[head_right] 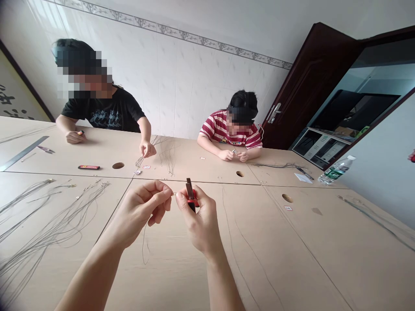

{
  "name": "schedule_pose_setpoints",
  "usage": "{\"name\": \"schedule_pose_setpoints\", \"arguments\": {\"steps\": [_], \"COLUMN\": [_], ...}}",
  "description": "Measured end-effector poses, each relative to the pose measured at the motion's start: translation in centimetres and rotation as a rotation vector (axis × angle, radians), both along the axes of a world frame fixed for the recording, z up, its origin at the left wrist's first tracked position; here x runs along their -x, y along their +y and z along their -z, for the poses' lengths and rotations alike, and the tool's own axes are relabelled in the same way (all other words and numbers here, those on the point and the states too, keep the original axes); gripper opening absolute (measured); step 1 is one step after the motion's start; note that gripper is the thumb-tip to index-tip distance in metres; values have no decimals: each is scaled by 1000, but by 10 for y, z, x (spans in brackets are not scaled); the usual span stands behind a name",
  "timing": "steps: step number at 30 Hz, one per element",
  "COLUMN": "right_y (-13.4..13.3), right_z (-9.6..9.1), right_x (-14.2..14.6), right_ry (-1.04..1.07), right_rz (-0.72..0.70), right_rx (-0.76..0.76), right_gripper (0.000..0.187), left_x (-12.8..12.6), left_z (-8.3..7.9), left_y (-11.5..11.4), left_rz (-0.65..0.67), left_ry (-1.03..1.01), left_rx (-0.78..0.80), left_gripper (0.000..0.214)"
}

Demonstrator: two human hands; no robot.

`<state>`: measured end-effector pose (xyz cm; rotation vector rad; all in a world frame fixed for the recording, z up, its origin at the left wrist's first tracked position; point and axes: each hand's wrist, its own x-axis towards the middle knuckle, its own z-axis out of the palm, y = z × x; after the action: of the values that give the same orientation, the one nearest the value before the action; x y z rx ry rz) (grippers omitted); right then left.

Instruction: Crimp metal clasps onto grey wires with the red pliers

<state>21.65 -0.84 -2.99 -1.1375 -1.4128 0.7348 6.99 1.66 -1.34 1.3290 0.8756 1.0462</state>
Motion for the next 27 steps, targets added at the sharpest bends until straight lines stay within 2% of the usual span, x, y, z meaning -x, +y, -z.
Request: {"name": "schedule_pose_setpoints", "arguments": {"steps": [21, 27], "right_y": [2, 1], "right_z": [1, 4], "right_x": [-6, -6], "right_ry": [-34, -81], "right_rz": [-33, 36], "right_rx": [27, -78], "right_gripper": [25, 18], "left_x": [0, -1], "left_z": [-2, 0], "left_y": [0, 1], "left_rz": [17, 43], "left_ry": [36, -16], "left_rx": [-8, -8], "left_gripper": [26, 28]}}
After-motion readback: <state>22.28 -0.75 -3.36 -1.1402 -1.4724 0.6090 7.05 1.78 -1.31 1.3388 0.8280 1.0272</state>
